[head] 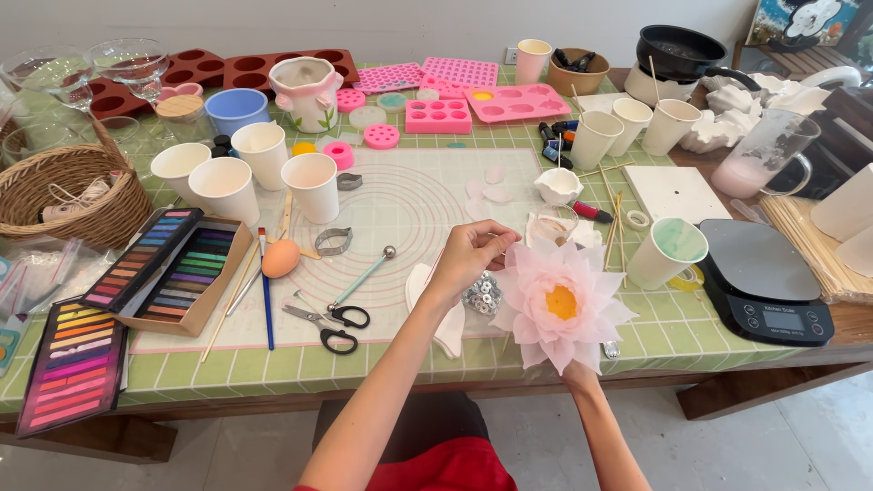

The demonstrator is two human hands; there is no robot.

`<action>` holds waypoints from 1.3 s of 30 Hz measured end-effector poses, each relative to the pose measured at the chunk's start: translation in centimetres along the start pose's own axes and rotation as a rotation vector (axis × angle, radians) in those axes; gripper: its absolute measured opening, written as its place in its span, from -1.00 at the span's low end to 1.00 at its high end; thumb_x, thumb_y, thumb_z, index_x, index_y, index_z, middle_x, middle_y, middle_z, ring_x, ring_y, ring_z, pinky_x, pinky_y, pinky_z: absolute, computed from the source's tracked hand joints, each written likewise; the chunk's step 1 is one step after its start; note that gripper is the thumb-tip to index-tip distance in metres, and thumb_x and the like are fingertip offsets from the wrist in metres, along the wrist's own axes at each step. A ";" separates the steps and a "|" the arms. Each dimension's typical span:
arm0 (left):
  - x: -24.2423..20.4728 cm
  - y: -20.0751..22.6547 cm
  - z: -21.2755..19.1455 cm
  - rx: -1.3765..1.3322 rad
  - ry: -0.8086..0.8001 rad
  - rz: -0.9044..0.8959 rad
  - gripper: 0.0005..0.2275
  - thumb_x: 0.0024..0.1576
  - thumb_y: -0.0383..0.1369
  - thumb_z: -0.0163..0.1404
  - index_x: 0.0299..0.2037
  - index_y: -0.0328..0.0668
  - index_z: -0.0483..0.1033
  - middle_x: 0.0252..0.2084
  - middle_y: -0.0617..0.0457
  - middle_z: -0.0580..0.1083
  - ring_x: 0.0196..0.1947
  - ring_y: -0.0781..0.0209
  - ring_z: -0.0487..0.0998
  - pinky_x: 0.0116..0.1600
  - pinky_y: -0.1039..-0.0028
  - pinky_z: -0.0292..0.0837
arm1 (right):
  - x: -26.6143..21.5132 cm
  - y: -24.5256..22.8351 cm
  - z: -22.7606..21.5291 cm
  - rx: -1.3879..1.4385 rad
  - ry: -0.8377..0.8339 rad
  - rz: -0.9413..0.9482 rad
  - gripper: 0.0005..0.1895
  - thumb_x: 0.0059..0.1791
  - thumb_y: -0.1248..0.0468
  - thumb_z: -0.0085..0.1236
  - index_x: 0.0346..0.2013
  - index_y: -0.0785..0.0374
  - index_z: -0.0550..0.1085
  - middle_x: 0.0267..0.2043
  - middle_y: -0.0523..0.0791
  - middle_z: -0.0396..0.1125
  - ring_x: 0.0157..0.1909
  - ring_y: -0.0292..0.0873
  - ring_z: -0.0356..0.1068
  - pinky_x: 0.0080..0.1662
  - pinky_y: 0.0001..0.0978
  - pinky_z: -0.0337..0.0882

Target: Assembling a decorative flower by attaching individual wax or paper petals to a central base.

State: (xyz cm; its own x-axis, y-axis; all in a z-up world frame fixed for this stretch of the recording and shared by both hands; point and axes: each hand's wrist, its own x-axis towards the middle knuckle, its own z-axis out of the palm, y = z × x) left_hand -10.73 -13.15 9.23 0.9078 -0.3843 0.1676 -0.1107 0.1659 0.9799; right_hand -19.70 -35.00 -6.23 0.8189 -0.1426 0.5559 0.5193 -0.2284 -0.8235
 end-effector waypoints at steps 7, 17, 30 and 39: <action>0.5 -0.5 0.0 -0.074 -0.021 -0.049 -0.82 0.23 -0.36 0.06 -0.10 -0.30 0.63 -0.30 0.02 0.63 -0.36 0.32 0.63 -0.22 0.48 0.58 | -0.2 0.9 -0.3 -0.019 0.000 -0.022 -0.31 -0.07 0.38 0.24 0.35 0.33 0.24 0.32 -0.05 0.21 0.30 -0.11 0.23 0.28 -0.30 0.25; 1.6 -1.9 0.5 -0.127 0.044 -0.050 -0.83 0.23 -0.38 0.07 -0.14 -0.35 0.62 -0.35 0.00 0.61 -0.42 0.30 0.61 -0.30 0.47 0.58 | -1.0 2.8 -0.7 0.602 0.023 0.232 -0.34 0.04 0.25 0.16 0.41 0.26 0.18 0.31 -0.08 0.22 0.25 -0.17 0.29 0.20 -0.28 0.38; 0.3 -1.4 0.4 -0.118 -0.027 -0.005 -0.82 0.23 -0.36 0.07 -0.09 -0.33 0.62 -0.27 0.03 0.62 -0.34 0.31 0.63 -0.23 0.50 0.60 | -0.6 2.7 -0.6 0.453 0.001 0.192 -0.34 0.03 0.32 0.14 0.40 0.27 0.16 0.30 -0.11 0.20 0.26 -0.21 0.25 0.22 -0.35 0.33; -0.6 -1.6 -0.3 -0.072 -0.040 -0.031 -0.79 0.19 -0.31 0.12 -0.10 -0.30 0.63 -0.27 0.05 0.63 -0.31 0.34 0.62 -0.16 0.51 0.57 | -0.6 2.3 -0.7 0.165 -0.081 0.053 -0.33 0.03 0.32 0.14 0.41 0.31 0.15 0.36 -0.09 0.15 0.34 -0.19 0.19 0.31 -0.35 0.22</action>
